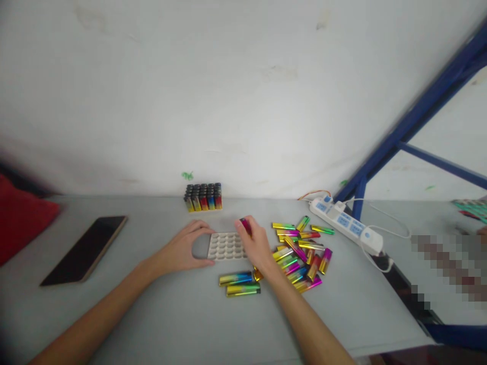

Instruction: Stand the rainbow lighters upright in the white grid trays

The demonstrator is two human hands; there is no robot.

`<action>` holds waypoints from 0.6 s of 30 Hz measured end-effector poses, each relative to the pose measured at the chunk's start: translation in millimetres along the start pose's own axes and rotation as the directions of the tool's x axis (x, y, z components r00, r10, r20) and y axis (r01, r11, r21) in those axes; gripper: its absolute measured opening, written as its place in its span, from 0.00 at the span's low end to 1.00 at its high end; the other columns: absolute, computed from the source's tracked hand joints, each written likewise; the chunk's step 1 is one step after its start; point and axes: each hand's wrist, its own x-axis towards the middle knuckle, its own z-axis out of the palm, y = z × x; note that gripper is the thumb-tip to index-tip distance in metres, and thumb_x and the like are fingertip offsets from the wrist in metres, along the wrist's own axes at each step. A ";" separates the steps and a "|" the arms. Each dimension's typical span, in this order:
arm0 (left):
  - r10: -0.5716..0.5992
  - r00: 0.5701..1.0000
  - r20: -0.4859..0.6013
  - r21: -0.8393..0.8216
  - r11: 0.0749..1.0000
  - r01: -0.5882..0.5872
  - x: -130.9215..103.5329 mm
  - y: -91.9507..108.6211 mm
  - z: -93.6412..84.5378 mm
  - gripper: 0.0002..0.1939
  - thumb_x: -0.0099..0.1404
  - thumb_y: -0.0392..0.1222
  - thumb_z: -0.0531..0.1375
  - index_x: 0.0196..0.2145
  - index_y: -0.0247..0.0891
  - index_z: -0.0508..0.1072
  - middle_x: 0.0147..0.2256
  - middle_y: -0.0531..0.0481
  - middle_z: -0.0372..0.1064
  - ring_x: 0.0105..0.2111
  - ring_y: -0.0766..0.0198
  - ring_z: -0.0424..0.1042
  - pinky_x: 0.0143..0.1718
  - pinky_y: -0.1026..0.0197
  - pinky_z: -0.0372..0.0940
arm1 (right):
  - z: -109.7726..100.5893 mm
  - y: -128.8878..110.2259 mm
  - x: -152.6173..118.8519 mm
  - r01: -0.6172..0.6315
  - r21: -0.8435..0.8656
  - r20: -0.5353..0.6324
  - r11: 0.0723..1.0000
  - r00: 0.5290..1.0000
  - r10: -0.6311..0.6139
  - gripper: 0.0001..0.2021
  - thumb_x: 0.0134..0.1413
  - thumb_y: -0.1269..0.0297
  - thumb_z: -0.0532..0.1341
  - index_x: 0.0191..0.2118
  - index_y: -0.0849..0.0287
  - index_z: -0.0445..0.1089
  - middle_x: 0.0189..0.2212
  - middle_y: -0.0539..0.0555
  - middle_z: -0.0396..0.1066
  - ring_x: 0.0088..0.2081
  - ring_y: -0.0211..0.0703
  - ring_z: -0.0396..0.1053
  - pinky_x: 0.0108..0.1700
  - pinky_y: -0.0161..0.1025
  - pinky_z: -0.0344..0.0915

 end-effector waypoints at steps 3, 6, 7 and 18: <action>-0.020 1.000 -0.007 -0.025 0.999 0.020 1.8 -2.6 3.7 0.38 0.57 0.58 0.89 0.60 0.45 0.86 0.58 0.45 0.81 0.59 0.43 0.82 0.70 0.43 0.78 | -0.9 -4.7 0.0 0.142 -0.034 0.074 0.989 0.987 -0.140 0.25 0.83 0.35 0.59 0.43 0.51 0.74 0.33 0.50 0.73 0.36 0.49 0.72 0.41 0.43 0.70; -0.032 0.999 -0.009 -0.036 0.999 0.032 3.3 -5.1 7.0 0.39 0.56 0.60 0.89 0.60 0.45 0.88 0.57 0.44 0.82 0.58 0.43 0.82 0.70 0.42 0.78 | 1.1 -9.6 1.2 0.274 -0.155 0.107 0.949 0.960 -0.260 0.25 0.85 0.38 0.61 0.37 0.51 0.72 0.36 0.53 0.75 0.41 0.50 0.74 0.47 0.43 0.71; -0.036 0.999 -0.011 -0.039 0.999 0.035 3.8 -5.8 8.0 0.40 0.55 0.61 0.89 0.60 0.45 0.89 0.57 0.44 0.82 0.58 0.43 0.82 0.70 0.42 0.77 | 2.7 -10.3 1.8 0.281 -0.189 0.129 0.941 0.957 -0.260 0.26 0.85 0.39 0.61 0.35 0.50 0.70 0.34 0.52 0.74 0.39 0.49 0.73 0.45 0.42 0.70; -0.060 0.998 -0.002 -0.030 0.998 0.060 6.4 -7.6 12.6 0.45 0.52 0.68 0.90 0.61 0.46 0.90 0.54 0.44 0.83 0.55 0.42 0.82 0.68 0.41 0.77 | 22.3 3.6 10.8 0.391 -0.486 0.299 0.782 0.915 -0.271 0.16 0.91 0.51 0.63 0.48 0.53 0.79 0.40 0.57 0.86 0.43 0.53 0.82 0.49 0.43 0.73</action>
